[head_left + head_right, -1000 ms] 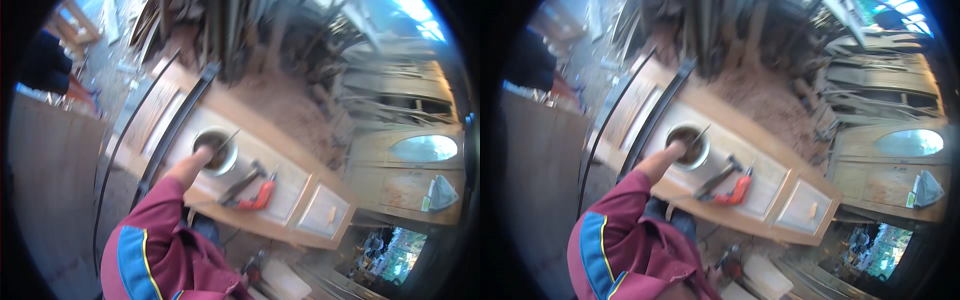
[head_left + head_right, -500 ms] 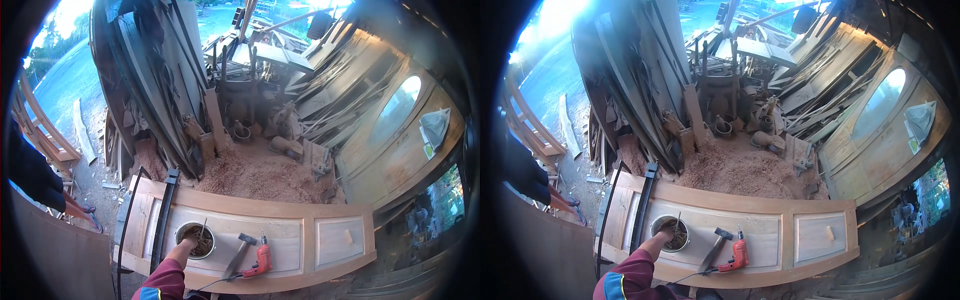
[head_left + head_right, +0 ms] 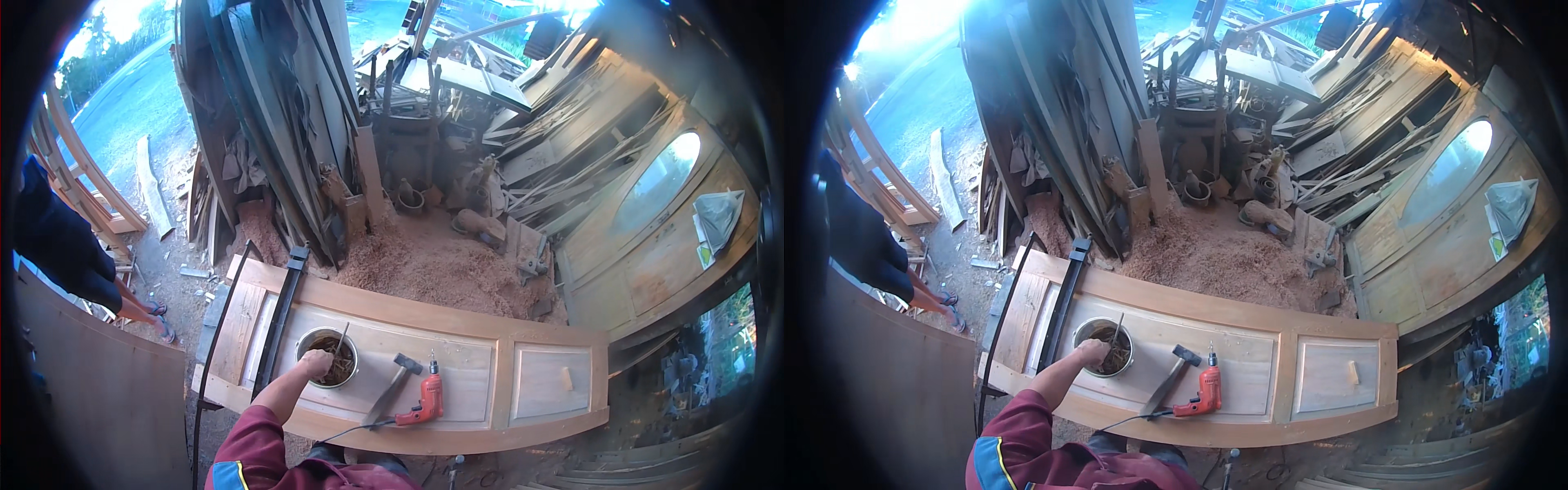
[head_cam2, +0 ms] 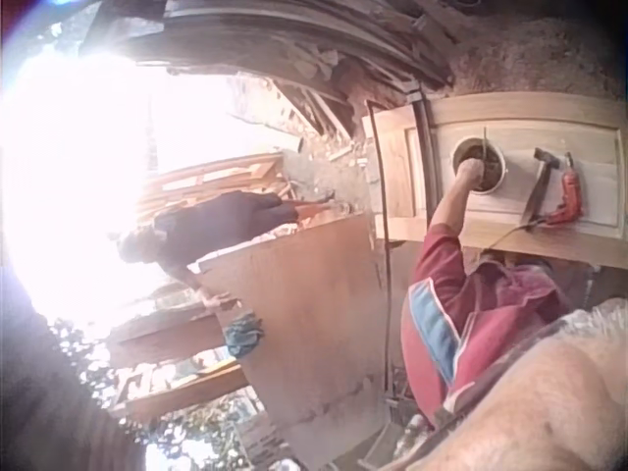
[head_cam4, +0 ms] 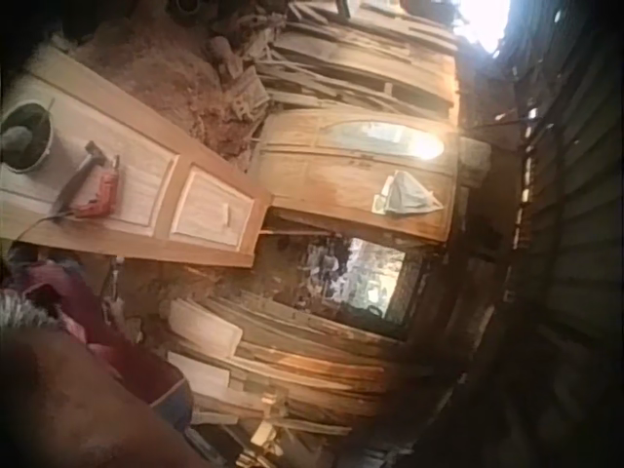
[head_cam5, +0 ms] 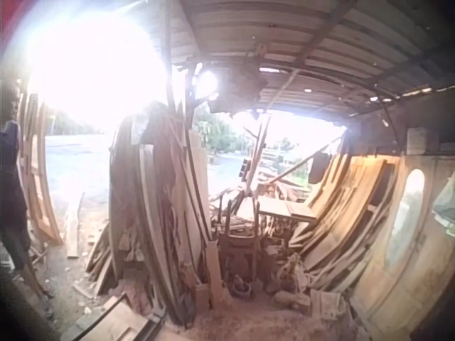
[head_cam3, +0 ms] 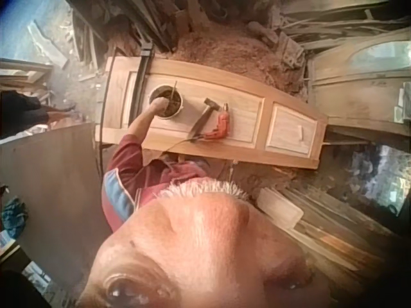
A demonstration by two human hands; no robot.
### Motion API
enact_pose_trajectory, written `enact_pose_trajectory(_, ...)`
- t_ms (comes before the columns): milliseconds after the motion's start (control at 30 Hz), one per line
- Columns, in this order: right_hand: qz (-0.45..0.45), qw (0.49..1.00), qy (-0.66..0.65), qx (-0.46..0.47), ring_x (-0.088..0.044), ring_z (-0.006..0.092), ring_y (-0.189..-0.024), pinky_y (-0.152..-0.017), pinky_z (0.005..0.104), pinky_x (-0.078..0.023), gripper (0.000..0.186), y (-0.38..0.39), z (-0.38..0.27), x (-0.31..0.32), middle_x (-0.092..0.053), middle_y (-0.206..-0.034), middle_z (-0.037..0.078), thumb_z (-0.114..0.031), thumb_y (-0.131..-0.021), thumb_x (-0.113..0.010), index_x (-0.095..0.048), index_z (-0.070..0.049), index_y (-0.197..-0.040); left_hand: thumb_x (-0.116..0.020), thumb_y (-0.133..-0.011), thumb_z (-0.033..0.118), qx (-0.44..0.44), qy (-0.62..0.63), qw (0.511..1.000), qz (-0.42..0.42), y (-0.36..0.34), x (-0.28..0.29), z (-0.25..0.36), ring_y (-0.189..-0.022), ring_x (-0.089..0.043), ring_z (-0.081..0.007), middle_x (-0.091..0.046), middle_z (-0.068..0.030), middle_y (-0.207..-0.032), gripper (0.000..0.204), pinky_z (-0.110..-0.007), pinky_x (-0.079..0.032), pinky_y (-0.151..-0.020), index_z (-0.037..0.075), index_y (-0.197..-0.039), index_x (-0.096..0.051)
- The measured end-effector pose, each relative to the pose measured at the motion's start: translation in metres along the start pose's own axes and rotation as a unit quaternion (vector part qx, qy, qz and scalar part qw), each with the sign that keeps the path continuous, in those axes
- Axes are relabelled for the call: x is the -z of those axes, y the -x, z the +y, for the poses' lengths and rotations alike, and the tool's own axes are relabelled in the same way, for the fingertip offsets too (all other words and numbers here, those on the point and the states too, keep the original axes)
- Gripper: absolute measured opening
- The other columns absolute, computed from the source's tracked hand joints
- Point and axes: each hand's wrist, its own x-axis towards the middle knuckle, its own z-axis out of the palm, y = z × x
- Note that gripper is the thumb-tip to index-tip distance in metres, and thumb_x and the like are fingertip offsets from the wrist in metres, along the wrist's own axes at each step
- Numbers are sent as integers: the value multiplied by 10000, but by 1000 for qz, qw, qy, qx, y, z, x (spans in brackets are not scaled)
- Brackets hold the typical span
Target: The person assembles wood panels using a hammer and a power drill. They pick up wooden dowels or plugs from a bucket, hammer them into pre-drilled holes in the wood frame, and then use a drill to secure a small wooden block.
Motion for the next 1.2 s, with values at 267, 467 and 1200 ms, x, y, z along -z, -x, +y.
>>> enact_pose_trajectory(267, -3, 999, 41, -13, -645, 181, -706, -653, 384, -520, 327, 27, 98, 45, -659, -749, 72, -317, -778, -773, -697, -38, -931, -627, -854, 211, 72, 174, 975, 118, 6, -39, -19, -900, -723, -283, -747, -110, -1007, 238, -413, -574, -834, 183, -1050, -759)
enact_pose_trajectory(467, 1, 990, -29, 137, -608, 115, -657, -595, 315, -478, 238, -15, 135, 40, -635, -690, 11, -289, -873, -704, -677, -63, -804, -655, -864, 224, 44, 530, 807, 255, 4, -29, -59, -596, -669, -174, -693, -88, -719, 158, -359, -538, -547, 78, -888, -709)
enact_pose_trajectory(1200, 26, 987, -88, -129, -472, 84, -478, -426, 267, -366, 121, 119, 92, 10, -478, -634, -43, -175, -913, -669, -598, -83, -880, -459, -965, 234, 170, 122, 969, 128, -111, -102, -47, -1149, -631, -387, -648, -246, -1227, 386, -478, -478, -1008, -21, -1159, -673)
